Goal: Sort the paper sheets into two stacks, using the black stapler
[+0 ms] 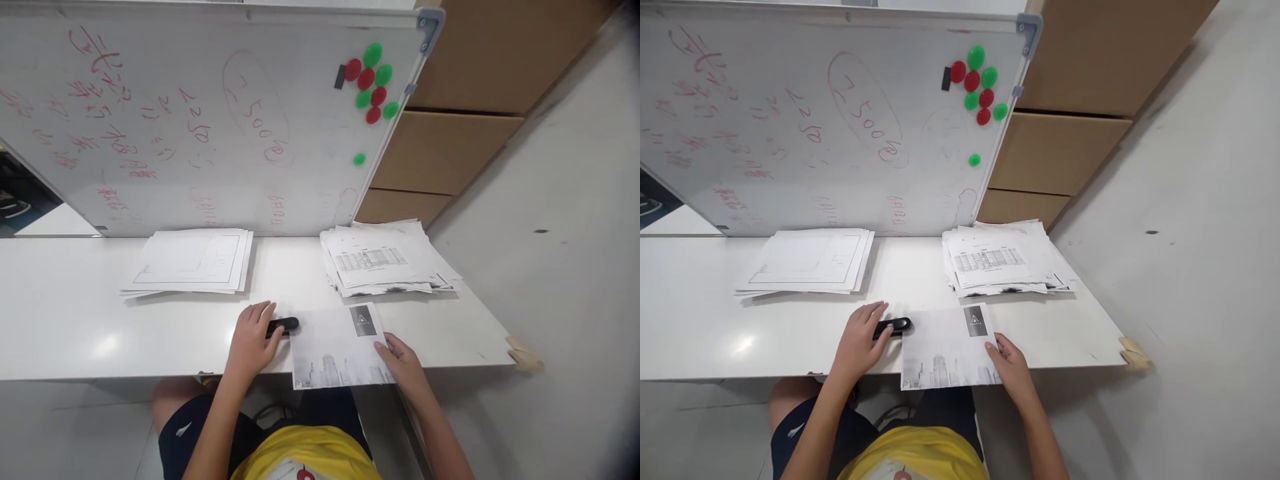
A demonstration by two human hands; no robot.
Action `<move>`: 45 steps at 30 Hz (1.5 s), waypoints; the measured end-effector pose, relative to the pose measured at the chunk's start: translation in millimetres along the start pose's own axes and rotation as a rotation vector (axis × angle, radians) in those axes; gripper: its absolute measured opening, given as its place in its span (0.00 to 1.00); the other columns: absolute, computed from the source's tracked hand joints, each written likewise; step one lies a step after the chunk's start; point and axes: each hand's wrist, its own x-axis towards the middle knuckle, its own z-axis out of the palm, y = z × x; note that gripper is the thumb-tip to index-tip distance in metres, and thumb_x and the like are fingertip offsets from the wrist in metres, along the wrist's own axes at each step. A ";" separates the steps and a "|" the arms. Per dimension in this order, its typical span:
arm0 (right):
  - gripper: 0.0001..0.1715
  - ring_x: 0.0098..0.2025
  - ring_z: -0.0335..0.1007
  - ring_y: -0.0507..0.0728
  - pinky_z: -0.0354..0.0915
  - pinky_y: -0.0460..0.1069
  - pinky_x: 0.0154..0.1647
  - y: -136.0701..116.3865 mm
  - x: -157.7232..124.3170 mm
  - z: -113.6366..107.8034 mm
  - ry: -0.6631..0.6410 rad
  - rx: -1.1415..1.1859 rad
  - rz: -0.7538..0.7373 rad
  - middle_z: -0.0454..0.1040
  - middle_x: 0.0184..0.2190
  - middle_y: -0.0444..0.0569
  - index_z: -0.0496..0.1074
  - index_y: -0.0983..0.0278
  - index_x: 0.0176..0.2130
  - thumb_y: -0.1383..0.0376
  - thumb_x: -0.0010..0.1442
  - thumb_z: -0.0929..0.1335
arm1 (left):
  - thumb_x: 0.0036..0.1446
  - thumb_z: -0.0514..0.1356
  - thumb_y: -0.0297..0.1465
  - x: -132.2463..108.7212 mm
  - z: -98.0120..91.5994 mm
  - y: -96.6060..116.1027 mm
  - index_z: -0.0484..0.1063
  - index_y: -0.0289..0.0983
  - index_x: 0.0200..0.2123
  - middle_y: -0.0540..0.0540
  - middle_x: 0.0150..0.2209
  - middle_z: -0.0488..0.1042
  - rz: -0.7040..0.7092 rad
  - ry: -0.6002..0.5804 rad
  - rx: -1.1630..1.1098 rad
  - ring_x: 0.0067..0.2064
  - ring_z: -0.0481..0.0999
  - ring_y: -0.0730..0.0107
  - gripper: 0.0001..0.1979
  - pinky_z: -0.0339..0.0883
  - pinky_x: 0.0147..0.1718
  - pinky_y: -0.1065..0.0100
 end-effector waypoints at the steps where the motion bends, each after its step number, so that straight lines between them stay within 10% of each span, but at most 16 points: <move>1: 0.25 0.32 0.72 0.59 0.67 0.50 0.32 -0.5 0.8 -0.1 -0.006 0.003 -0.005 0.78 0.30 0.49 0.74 0.64 0.40 0.49 0.50 0.71 | 0.63 0.52 0.36 10.6 1.8 7.9 0.63 0.34 0.56 0.36 0.53 0.69 -0.038 0.018 0.021 0.54 0.67 0.52 0.20 0.63 0.53 0.50; 7: 0.26 0.34 0.73 0.60 0.67 0.50 0.35 0.7 -4.4 0.4 -0.006 0.030 -0.048 0.78 0.33 0.49 0.73 0.64 0.43 0.49 0.53 0.70 | 0.66 0.45 0.31 49.5 34.5 39.6 0.66 0.36 0.54 0.40 0.52 0.72 0.128 -0.153 0.094 0.57 0.67 0.54 0.18 0.53 0.59 0.44; 16: 0.22 0.35 0.71 0.59 0.66 0.50 0.36 -5.4 2.9 0.1 -0.077 0.023 -0.115 0.76 0.31 0.47 0.73 0.64 0.40 0.50 0.54 0.69 | 0.64 0.50 0.31 50.7 50.8 28.7 0.65 0.37 0.55 0.38 0.56 0.69 0.192 -0.261 0.118 0.58 0.66 0.48 0.17 0.59 0.54 0.43; 22: 0.21 0.35 0.70 0.59 0.66 0.49 0.36 -6.7 0.7 2.8 -0.059 -0.005 -0.162 0.76 0.32 0.48 0.73 0.64 0.38 0.50 0.55 0.68 | 0.64 0.50 0.30 44.9 28.9 35.9 0.66 0.36 0.53 0.42 0.52 0.72 0.311 -0.056 0.083 0.57 0.67 0.55 0.16 0.57 0.58 0.48; 28: 0.21 0.38 0.70 0.60 0.66 0.50 0.40 -3.9 -2.0 1.7 -0.042 -0.021 -0.187 0.76 0.34 0.48 0.73 0.64 0.40 0.50 0.57 0.67 | 0.59 0.51 0.22 -9.4 17.9 36.5 0.67 0.38 0.52 0.43 0.50 0.74 0.386 0.047 -0.031 0.59 0.65 0.56 0.19 0.59 0.58 0.50; 37: 0.23 0.36 0.71 0.60 0.66 0.50 0.38 -6.1 -1.6 -3.3 -0.096 -0.015 -0.149 0.76 0.32 0.49 0.73 0.63 0.40 0.49 0.53 0.68 | 0.56 0.52 0.20 -87.0 12.9 6.2 0.67 0.42 0.53 0.43 0.49 0.74 0.139 0.179 -0.077 0.57 0.67 0.56 0.22 0.64 0.54 0.49; 45: 0.21 0.36 0.71 0.60 0.66 0.51 0.38 -11.4 -3.3 -5.7 -0.134 0.012 -0.137 0.76 0.33 0.49 0.73 0.63 0.41 0.50 0.55 0.68 | 0.60 0.50 0.25 -55.7 -25.5 -67.7 0.71 0.42 0.47 0.44 0.47 0.75 -0.015 0.257 -0.068 0.55 0.68 0.57 0.16 0.64 0.54 0.51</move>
